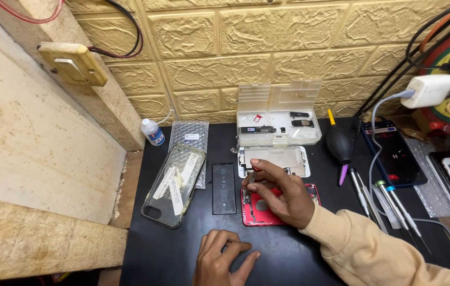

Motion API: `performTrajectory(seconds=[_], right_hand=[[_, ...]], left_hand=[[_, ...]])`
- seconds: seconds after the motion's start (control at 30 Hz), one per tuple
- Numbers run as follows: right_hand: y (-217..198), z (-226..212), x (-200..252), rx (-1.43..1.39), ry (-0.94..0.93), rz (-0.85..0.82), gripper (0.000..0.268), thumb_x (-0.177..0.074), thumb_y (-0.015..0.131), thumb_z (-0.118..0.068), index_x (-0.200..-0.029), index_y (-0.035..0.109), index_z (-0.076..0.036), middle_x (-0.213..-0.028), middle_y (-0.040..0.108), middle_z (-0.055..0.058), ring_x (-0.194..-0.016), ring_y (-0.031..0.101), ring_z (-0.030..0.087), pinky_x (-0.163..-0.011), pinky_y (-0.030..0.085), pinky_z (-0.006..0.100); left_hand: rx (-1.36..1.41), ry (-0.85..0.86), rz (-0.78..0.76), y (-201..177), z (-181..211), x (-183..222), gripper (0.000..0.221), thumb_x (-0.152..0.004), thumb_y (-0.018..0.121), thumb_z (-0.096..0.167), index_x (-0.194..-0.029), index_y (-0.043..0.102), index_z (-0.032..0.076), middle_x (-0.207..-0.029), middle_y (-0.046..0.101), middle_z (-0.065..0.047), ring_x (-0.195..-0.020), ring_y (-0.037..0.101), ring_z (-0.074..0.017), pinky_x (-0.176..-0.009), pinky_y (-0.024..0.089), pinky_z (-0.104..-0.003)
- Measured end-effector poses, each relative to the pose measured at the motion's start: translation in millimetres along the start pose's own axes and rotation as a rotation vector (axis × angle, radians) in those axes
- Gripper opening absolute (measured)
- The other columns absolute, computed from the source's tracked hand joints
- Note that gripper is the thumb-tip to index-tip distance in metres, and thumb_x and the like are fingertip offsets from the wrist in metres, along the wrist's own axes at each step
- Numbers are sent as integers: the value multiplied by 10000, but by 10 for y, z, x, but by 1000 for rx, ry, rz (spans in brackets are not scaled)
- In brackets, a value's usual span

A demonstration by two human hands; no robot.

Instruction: The person is using a precision screwdriver to prepare a mobile phone chassis for a screen replacement, removing or securing internal components.

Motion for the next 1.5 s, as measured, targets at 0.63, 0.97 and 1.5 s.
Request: performTrajectory(seconds=[0.63,0.97,1.5], right_hand=[[77,-20,16,69,-67,-85,532,-1022,609,-9,-1505,398,-81,-1091,752,173,-944,792,226,-886,706,326],[73,-69,-23,103,-122,-66,575,-955,687,3,-1466,431,-64,-1074,744,157,-917,779,215,-915,678,319],[42,-150,-73,58,-114,-108,559,-999,589,9,-1505,357,-44,-1003,756,163,-921,785,220,-903,627,306]], left_hand=[[-3,-10,-4,16,-10,13,162,-787,858,295,-801,749,175,-798,593,43,-751,565,-160,-699,449,-325],[-2,-12,-6,6,-6,17,163,-791,857,292,-801,745,175,-800,587,43,-755,562,-162,-688,439,-327],[-6,-26,-6,25,-16,31,165,-791,860,308,-794,755,181,-796,589,49,-757,567,-157,-700,447,-326]])
Point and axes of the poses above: each hand's wrist, its own x-axis away from the middle knuckle, its own y-axis out of the palm, z = x × y, the point moved 6 cm from there along -x, towards the middle knuckle
